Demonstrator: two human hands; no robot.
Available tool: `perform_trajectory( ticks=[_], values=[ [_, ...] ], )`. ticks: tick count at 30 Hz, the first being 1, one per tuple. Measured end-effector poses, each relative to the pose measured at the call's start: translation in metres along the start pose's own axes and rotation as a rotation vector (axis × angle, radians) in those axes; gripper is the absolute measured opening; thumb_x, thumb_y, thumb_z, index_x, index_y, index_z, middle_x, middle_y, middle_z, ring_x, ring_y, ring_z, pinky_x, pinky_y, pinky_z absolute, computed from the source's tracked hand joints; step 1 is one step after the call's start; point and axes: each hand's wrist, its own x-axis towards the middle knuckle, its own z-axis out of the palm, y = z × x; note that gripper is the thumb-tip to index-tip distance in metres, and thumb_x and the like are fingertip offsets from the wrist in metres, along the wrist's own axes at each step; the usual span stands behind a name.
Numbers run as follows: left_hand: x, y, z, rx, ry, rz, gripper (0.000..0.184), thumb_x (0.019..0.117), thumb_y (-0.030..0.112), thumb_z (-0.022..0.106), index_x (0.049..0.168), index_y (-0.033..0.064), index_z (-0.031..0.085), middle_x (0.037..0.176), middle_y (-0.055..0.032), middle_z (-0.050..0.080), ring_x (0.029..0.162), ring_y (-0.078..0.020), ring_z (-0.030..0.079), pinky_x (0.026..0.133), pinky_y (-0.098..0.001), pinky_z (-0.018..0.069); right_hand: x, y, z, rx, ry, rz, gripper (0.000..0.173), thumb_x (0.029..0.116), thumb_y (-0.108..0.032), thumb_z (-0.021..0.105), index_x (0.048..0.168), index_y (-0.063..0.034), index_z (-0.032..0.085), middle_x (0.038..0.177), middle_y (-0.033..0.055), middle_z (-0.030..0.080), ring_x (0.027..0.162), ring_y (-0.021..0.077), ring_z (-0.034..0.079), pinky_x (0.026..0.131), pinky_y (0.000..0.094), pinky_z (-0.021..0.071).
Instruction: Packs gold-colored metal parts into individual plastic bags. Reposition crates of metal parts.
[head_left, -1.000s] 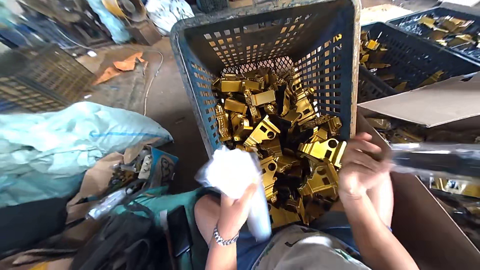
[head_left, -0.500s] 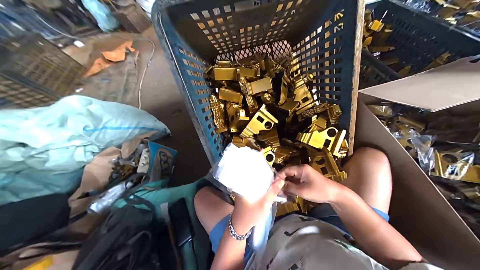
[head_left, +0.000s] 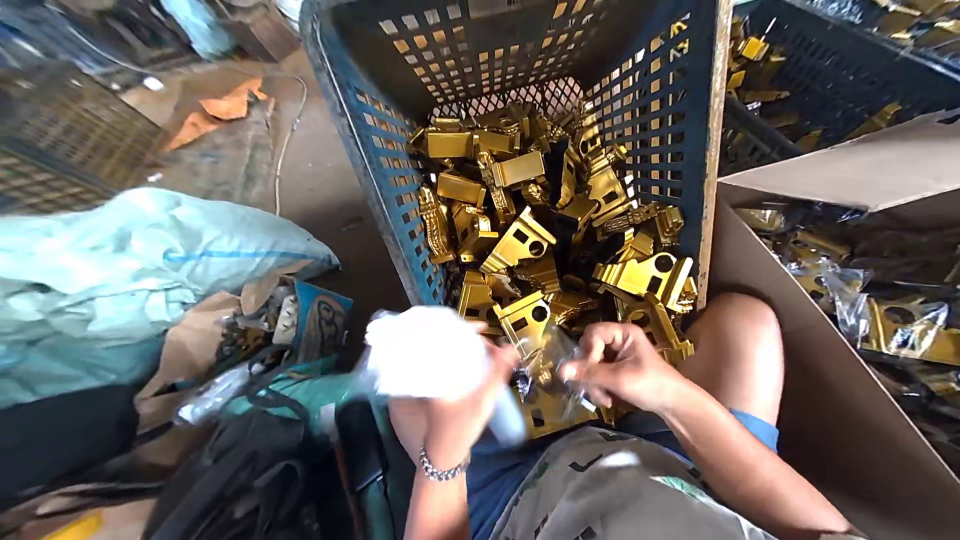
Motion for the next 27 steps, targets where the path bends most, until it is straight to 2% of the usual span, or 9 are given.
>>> perform_trajectory(
  ticks=[2,4,9,11,13,18,21,24,27],
  values=[
    [-0.010,0.017,0.014,-0.235,-0.279,-0.151,0.046,0.0702,0.015,0.091,0.111,0.0096,0.069,0.093,0.0110,0.072,0.086,0.0000,0.068,0.082,-0.0208,0.0585,0.004,0.003,0.012,-0.106,-0.225,-0.151,0.025,0.0791,-0.006,0.080,0.070,-0.0091,0.058,0.068,-0.0087,0.062,0.061,-0.0080,0.055,0.055,0.0109,0.0445],
    [-0.011,0.020,0.015,-0.306,-0.296,-0.168,0.038,0.0700,0.005,0.087,0.102,0.0153,0.070,0.086,0.0138,0.069,0.079,0.0027,0.065,0.076,-0.0176,0.0564,0.012,-0.004,0.010,-0.235,-0.308,-0.225,0.033,0.0827,-0.013,0.082,0.067,-0.0076,0.054,0.066,-0.0089,0.056,0.062,-0.0095,0.049,0.056,0.0095,0.0379],
    [-0.008,-0.005,-0.016,0.202,0.092,0.078,0.036,0.0710,0.006,0.079,0.103,-0.0022,0.064,0.088,0.0085,0.068,0.083,0.0035,0.065,0.080,-0.0173,0.0567,0.030,-0.011,-0.013,-0.642,0.239,-0.021,0.021,0.0972,-0.021,0.067,0.091,-0.0020,0.063,0.078,0.0009,0.066,0.067,0.0032,0.064,0.065,0.0197,0.0556],
    [-0.004,-0.007,-0.025,0.266,0.215,0.074,0.047,0.0718,0.011,0.083,0.109,-0.0081,0.060,0.094,0.0022,0.071,0.088,-0.0016,0.068,0.086,-0.0224,0.0586,0.045,-0.004,-0.020,-0.946,0.211,0.174,0.045,0.1026,-0.038,0.059,0.116,0.0044,0.066,0.113,0.0203,0.068,0.104,0.0291,0.066,0.092,0.0448,0.0535],
    [-0.005,-0.002,-0.021,0.237,0.268,0.042,0.054,0.0724,0.010,0.084,0.115,-0.0110,0.058,0.099,-0.0014,0.072,0.094,-0.0044,0.070,0.090,-0.0245,0.0586,0.055,0.014,-0.011,-1.079,0.077,0.398,0.073,0.0998,-0.058,0.054,0.139,0.0034,0.058,0.147,0.0314,0.046,0.139,0.0507,0.040,0.110,0.0695,0.0320],
    [0.004,0.002,-0.002,0.042,0.272,-0.013,0.042,0.0744,-0.001,0.073,0.112,-0.0028,0.056,0.093,0.0071,0.068,0.089,-0.0012,0.067,0.084,-0.0216,0.0582,0.057,0.048,0.013,-0.796,0.303,0.230,0.065,0.0769,-0.042,0.087,0.121,0.0025,0.070,0.139,0.0307,0.050,0.131,0.0487,0.043,0.104,0.0649,0.0366],
    [0.004,0.001,-0.009,0.019,0.270,-0.058,0.047,0.0734,-0.001,0.077,0.116,-0.0036,0.056,0.087,0.0085,0.066,0.082,-0.0004,0.065,0.080,-0.0196,0.0575,0.043,0.022,0.002,-0.322,0.355,0.192,0.031,0.0865,-0.020,0.077,0.104,0.0008,0.063,0.122,0.0123,0.061,0.116,0.0156,0.058,0.098,0.0327,0.0509],
    [0.005,0.004,-0.010,0.037,0.270,-0.148,0.062,0.0631,0.002,0.086,0.117,-0.0034,0.055,0.090,0.0072,0.065,0.085,0.0000,0.065,0.081,-0.0185,0.0570,0.024,-0.007,-0.017,0.023,0.334,0.056,0.034,0.0890,-0.019,0.068,0.118,-0.0100,0.052,0.117,0.0034,0.069,0.099,0.0133,0.070,0.083,0.0333,0.0605],
    [0.005,0.006,0.005,-0.082,0.180,-0.185,0.067,0.0589,0.000,0.090,0.117,-0.0043,0.057,0.094,0.0030,0.069,0.089,-0.0039,0.068,0.084,-0.0229,0.0592,0.010,-0.025,-0.023,0.090,-0.102,0.007,0.059,0.0915,-0.019,0.074,0.140,-0.0148,0.041,0.133,0.0074,0.065,0.095,0.0230,0.073,0.075,0.0389,0.0646]
  ],
)
